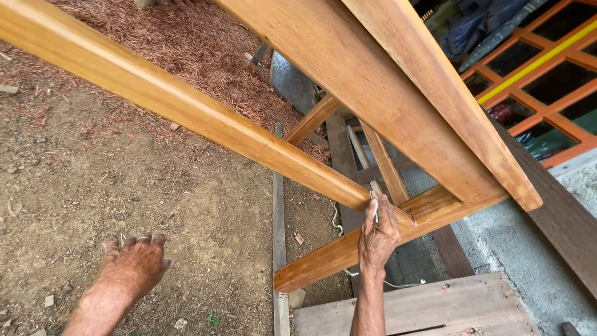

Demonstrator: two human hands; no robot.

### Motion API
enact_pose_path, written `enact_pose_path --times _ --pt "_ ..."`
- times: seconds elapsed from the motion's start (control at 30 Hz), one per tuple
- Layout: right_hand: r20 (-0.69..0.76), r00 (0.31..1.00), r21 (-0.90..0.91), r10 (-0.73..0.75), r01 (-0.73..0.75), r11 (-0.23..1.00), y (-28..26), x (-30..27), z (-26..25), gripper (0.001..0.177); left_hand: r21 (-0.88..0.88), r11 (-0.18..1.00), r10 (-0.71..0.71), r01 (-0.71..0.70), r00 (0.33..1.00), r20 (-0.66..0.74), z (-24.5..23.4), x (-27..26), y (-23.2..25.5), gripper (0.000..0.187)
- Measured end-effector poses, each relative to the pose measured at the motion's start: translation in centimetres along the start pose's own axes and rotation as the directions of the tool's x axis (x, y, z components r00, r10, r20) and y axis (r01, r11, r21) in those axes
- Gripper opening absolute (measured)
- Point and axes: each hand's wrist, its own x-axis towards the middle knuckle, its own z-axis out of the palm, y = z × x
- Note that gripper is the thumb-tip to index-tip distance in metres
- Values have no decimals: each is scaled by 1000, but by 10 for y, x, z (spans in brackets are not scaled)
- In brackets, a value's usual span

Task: Sanding a wooden table frame using a sanding block.

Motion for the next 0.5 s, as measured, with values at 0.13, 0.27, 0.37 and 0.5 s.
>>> enact_pose_path --times 0.13,0.27,0.37,0.5 --pt "-33 999 22 9 -9 1000 -39 2 17 24 -19 1000 14 -14 1000 4 -1 1 2 65" --pt "-41 991 107 -126 130 986 -84 11 48 24 25 999 40 -41 999 2 -3 -3 7 66" --pt "-40 981 164 -190 194 967 -128 20 70 23 42 999 18 -19 1000 13 -3 -2 6 66" --pt "-54 979 209 -196 203 957 -164 24 74 26 24 1000 10 -9 1000 -12 12 13 -2 68"
